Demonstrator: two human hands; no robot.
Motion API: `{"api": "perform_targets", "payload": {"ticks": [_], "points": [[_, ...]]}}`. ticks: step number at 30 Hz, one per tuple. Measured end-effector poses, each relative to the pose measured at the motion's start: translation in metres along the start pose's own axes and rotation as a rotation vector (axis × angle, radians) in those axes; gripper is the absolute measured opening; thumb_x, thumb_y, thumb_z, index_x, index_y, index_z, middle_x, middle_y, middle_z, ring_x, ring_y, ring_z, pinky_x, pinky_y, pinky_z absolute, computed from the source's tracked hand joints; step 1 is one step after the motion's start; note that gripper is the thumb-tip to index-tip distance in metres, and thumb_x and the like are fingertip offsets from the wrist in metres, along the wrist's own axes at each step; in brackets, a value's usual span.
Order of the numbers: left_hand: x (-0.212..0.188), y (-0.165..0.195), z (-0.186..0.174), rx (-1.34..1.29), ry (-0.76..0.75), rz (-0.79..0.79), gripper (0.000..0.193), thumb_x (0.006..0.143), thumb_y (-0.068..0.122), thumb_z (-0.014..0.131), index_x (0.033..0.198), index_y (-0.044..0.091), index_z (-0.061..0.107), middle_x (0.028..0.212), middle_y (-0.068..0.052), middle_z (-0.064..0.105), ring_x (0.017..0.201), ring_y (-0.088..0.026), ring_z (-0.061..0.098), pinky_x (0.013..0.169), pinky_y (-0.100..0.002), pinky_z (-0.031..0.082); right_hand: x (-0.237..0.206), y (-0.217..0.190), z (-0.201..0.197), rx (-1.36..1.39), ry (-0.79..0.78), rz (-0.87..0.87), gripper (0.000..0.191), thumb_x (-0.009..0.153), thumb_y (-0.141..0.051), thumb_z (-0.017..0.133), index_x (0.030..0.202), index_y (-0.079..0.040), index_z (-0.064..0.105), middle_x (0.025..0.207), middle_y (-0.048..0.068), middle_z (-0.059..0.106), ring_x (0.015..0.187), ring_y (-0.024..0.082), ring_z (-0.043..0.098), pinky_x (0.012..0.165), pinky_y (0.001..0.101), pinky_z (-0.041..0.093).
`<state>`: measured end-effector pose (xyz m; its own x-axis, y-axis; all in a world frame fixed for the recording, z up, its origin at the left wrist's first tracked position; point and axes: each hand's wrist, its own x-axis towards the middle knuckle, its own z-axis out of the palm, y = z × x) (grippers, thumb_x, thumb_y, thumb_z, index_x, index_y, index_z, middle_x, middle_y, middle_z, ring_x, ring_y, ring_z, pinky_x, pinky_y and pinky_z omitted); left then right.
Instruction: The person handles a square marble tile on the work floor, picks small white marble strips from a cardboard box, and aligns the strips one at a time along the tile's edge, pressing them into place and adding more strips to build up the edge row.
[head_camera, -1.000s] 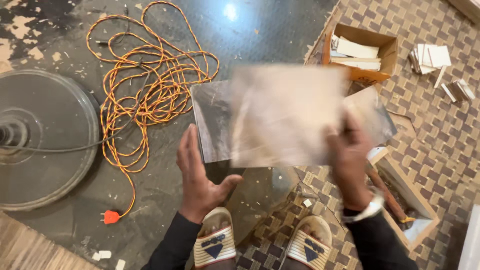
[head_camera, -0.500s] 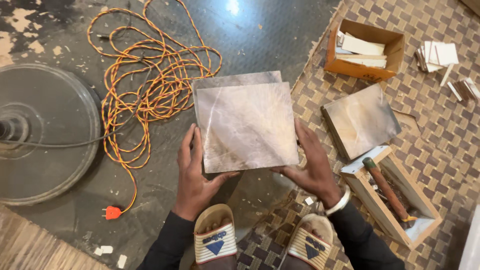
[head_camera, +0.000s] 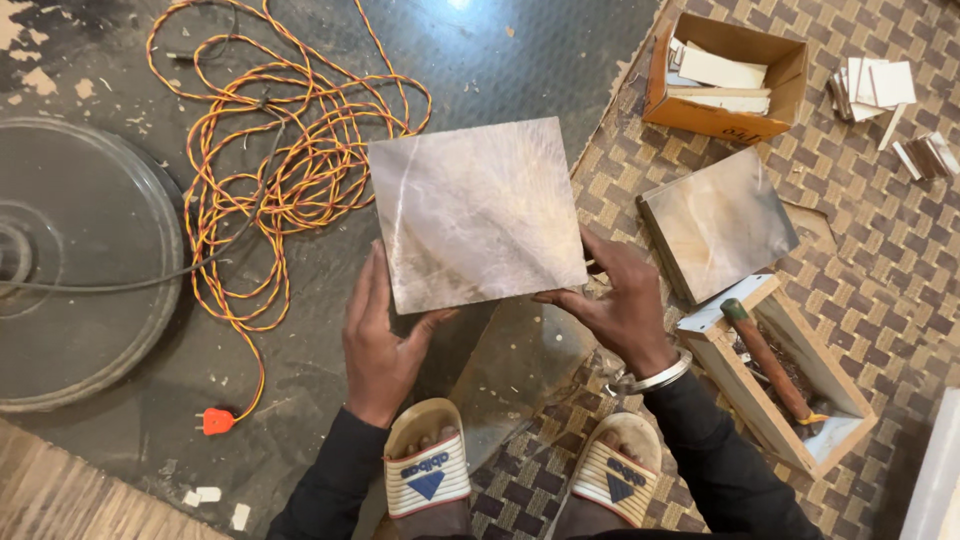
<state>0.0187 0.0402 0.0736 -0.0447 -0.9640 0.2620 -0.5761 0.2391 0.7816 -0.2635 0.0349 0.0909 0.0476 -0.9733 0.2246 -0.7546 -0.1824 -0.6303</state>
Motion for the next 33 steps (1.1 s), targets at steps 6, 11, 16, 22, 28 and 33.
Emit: {"api": "perform_targets", "payload": {"ticks": [6, 11, 16, 22, 28, 33], "points": [[0.001, -0.001, -0.003, 0.202, -0.016, 0.030, 0.090, 0.078, 0.034, 0.087, 0.149, -0.007, 0.048, 0.153, -0.024, 0.052, 0.122, -0.042, 0.058, 0.101, -0.047, 0.047, -0.008, 0.009, 0.005, 0.061, -0.012, -0.001, 0.091, 0.071, -0.040, 0.092, 0.147, -0.008, 0.056, 0.119, 0.015, 0.073, 0.095, 0.023, 0.071, 0.079, 0.0353, 0.059], [-0.002, 0.007, -0.015, 0.314, 0.024, 0.117, 0.077, 0.084, 0.039, 0.082, 0.143, -0.003, 0.056, 0.153, -0.022, 0.051, 0.123, -0.041, 0.058, 0.102, -0.049, 0.044, -0.024, 0.048, -0.005, 0.158, -0.030, -0.005, 0.120, 0.064, -0.047, 0.092, 0.159, -0.006, 0.033, 0.144, 0.017, 0.059, 0.117, 0.027, 0.064, 0.093, 0.0385, 0.059], [-0.019, 0.018, -0.022, 0.245, 0.128, 0.059, 0.046, 0.096, 0.032, 0.073, 0.133, 0.005, 0.066, 0.141, -0.016, 0.057, 0.123, -0.032, 0.059, 0.106, -0.047, 0.042, -0.024, 0.138, -0.020, -0.504, 0.087, 0.413, 0.129, 0.064, -0.059, 0.091, 0.153, 0.009, 0.027, 0.148, 0.032, 0.046, 0.134, 0.042, 0.048, 0.110, 0.0522, 0.043], [-0.028, 0.028, -0.017, 0.257, 0.161, 0.195, 0.030, 0.095, 0.020, 0.074, 0.123, 0.009, 0.069, 0.132, -0.010, 0.059, 0.128, -0.032, 0.056, 0.113, -0.047, 0.036, -0.050, 0.185, 0.040, -1.044, 0.047, 0.377, 0.091, 0.083, -0.044, 0.082, 0.147, 0.007, 0.042, 0.149, 0.035, 0.047, 0.137, 0.045, 0.048, 0.107, 0.0494, 0.044], [-0.028, 0.029, -0.008, 0.169, 0.208, 0.223, 0.027, 0.089, 0.016, 0.073, 0.116, 0.011, 0.070, 0.125, -0.007, 0.060, 0.123, -0.029, 0.058, 0.109, -0.044, 0.036, -0.062, 0.155, 0.032, -0.835, -0.066, 0.355, 0.068, 0.086, -0.039, 0.079, 0.135, 0.000, 0.051, 0.125, 0.022, 0.058, 0.106, 0.034, 0.058, 0.089, 0.0459, 0.047], [-0.032, 0.023, -0.009, 0.160, 0.180, 0.187, 0.030, 0.088, 0.014, 0.073, 0.118, 0.010, 0.069, 0.127, -0.008, 0.061, 0.124, -0.029, 0.058, 0.110, -0.045, 0.035, -0.046, 0.144, 0.018, -0.898, 0.100, 0.250, 0.085, 0.067, -0.047, 0.083, 0.129, 0.004, 0.055, 0.123, 0.026, 0.061, 0.095, 0.037, 0.060, 0.072, 0.0455, 0.047]]}}
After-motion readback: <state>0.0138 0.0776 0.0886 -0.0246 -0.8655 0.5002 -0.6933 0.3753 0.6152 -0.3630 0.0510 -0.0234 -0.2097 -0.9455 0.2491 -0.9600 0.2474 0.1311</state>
